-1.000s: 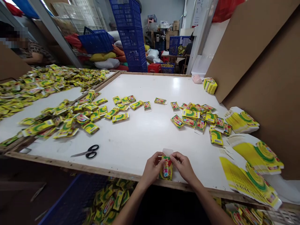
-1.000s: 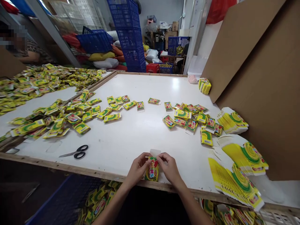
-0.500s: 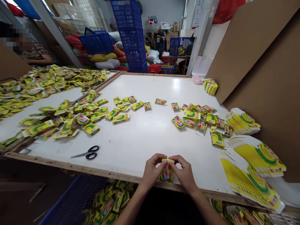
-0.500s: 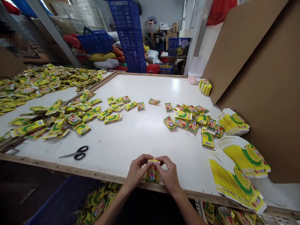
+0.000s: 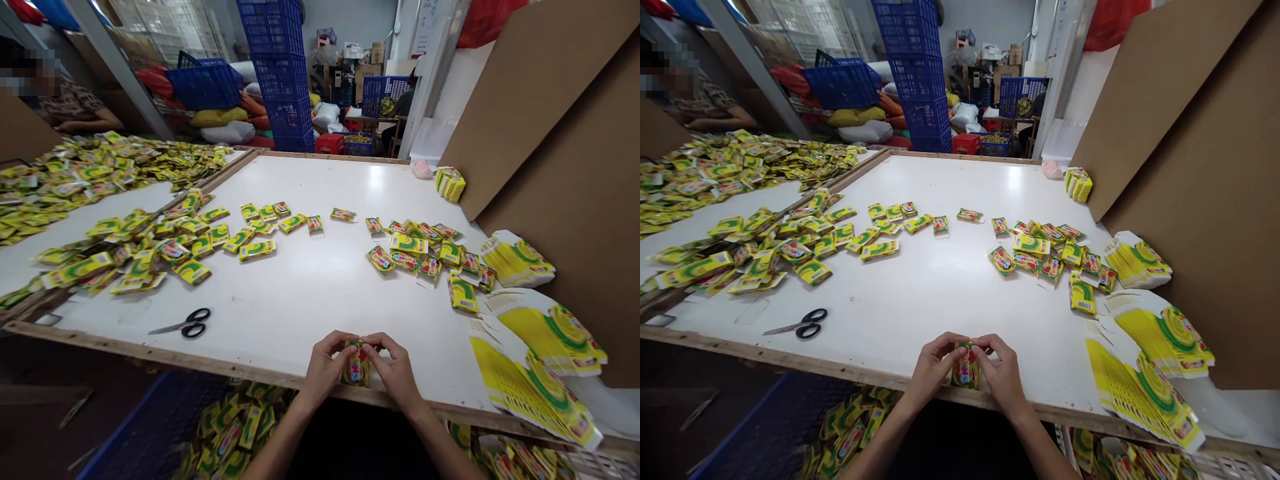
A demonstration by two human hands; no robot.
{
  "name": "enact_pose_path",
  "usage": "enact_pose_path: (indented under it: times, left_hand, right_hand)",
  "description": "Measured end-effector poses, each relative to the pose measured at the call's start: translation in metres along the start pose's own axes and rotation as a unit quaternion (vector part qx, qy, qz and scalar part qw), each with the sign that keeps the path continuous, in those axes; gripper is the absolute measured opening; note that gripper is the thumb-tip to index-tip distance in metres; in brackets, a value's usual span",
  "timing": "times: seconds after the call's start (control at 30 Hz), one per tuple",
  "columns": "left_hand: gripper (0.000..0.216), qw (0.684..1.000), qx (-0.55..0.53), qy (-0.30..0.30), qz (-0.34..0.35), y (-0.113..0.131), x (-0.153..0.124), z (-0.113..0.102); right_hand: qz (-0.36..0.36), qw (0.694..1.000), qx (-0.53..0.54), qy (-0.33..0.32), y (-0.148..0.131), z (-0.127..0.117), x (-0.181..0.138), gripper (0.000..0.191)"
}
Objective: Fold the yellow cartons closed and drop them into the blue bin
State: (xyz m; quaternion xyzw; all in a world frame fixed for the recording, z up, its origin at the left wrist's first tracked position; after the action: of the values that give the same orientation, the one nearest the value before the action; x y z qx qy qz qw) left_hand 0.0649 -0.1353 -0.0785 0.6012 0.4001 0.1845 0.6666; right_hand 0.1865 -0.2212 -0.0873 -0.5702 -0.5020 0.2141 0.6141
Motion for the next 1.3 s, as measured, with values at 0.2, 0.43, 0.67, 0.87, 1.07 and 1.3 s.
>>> enact_pose_path:
  times: [0.2,0.43,0.67,0.87,1.07,1.3]
  left_hand:
    - [0.022,0.989,0.063,0.128,0.025,0.013,-0.035,-0.055]
    - [0.027,0.943,0.215,0.252,0.005,0.027,-0.092,-0.147]
    - [0.030,0.972,0.106,0.210,-0.012,0.006,-0.037,-0.089]
    - [0.049,0.988,-0.057,0.145,-0.003,-0.013,0.019,-0.028]
    - [0.043,0.998,-0.057,0.011,0.008,-0.008,0.014,-0.009]
    - [0.033,0.998,-0.012,-0.052,-0.041,-0.010,0.004,-0.009]
  right_hand:
    - [-0.040,0.989,-0.141,0.026,0.028,-0.028,0.056,0.026]
    - [0.008,0.957,-0.256,0.139,0.083,-0.062,0.157,0.042]
    - [0.081,0.975,-0.205,0.037,0.092,-0.025,0.129,0.028]
    - [0.091,0.987,-0.098,-0.085,0.062,0.008,0.054,0.020]
    - [0.043,0.999,0.013,-0.014,0.024,0.003,0.010,0.030]
    - [0.032,0.996,0.048,-0.066,0.019,-0.002,0.006,0.022]
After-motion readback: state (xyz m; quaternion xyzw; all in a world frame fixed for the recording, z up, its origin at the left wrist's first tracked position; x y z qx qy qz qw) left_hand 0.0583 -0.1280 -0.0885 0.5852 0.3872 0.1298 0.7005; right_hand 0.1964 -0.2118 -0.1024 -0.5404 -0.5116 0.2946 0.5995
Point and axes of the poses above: each hand's wrist, its own x-axis towards the middle knuckle, its own z-axis out of the palm, y = z × x, the point moved 3 cm from there along x, towards the middle knuckle, and after that the axes turned 15 degrees about -z, right-handed, at the moved point
